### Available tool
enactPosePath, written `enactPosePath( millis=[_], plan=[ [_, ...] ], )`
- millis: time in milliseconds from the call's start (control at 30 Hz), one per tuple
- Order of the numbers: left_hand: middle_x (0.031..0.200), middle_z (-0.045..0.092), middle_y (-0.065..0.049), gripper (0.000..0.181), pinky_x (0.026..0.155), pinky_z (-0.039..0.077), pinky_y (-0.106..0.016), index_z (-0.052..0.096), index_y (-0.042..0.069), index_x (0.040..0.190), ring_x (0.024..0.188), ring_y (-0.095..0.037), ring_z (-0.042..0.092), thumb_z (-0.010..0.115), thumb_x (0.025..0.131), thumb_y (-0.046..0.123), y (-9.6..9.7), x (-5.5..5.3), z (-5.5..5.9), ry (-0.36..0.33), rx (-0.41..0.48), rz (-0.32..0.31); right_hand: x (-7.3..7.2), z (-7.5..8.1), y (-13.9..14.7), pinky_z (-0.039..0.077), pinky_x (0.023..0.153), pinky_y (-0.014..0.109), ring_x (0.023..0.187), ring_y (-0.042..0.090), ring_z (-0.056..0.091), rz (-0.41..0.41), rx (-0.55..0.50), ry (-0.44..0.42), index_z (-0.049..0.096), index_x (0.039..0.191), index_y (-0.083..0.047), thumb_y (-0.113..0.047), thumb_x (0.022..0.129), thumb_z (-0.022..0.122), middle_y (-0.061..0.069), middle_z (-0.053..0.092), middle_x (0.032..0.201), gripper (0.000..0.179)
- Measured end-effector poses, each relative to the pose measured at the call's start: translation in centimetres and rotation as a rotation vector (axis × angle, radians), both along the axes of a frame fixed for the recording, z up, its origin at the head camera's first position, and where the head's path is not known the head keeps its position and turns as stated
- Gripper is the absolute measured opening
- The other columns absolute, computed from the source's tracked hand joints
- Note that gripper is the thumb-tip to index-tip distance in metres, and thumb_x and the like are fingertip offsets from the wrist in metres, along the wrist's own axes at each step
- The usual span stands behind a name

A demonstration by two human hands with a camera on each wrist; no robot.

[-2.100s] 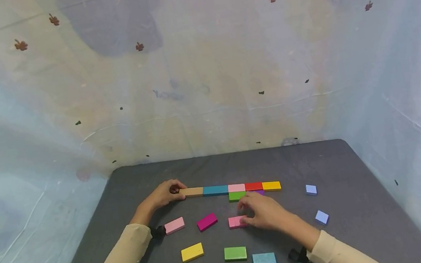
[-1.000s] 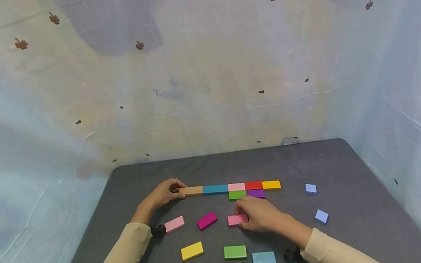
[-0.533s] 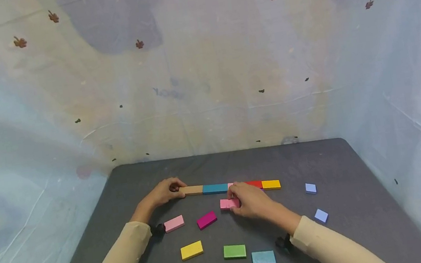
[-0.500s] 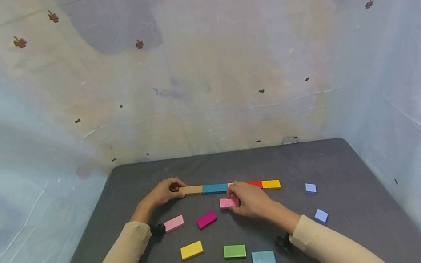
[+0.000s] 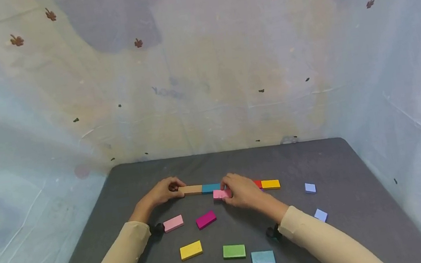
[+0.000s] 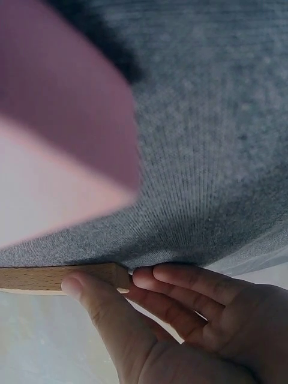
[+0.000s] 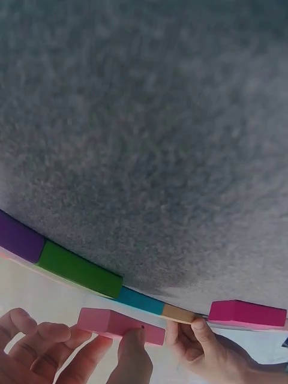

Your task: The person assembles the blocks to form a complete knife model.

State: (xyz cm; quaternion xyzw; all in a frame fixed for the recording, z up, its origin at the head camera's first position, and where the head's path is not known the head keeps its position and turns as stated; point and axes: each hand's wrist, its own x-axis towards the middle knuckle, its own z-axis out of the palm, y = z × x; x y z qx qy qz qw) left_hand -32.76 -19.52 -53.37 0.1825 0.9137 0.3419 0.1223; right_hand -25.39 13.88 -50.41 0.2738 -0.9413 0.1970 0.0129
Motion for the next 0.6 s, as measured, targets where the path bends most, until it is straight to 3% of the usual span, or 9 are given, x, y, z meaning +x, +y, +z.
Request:
enactPosePath(
  millis=[600],
  plan=[
    [0.109,0.068,-0.005,0.022,0.093,0.053,-0.046,0.079,0.011,0.115,0.097,-0.019,0.059,0.085,0.094,0.013,0.0,0.0,0.1,0.000,0.002,0.008,-1.5,-1.0,-1.2,0.050,0.075,0.032,0.085,0.012,0.054,0.004,-0.002,-0.023,0.071,0.114,-0.016,-0.025,0.093,0.086,-0.003,0.060,0.099,0.028]
  ],
)
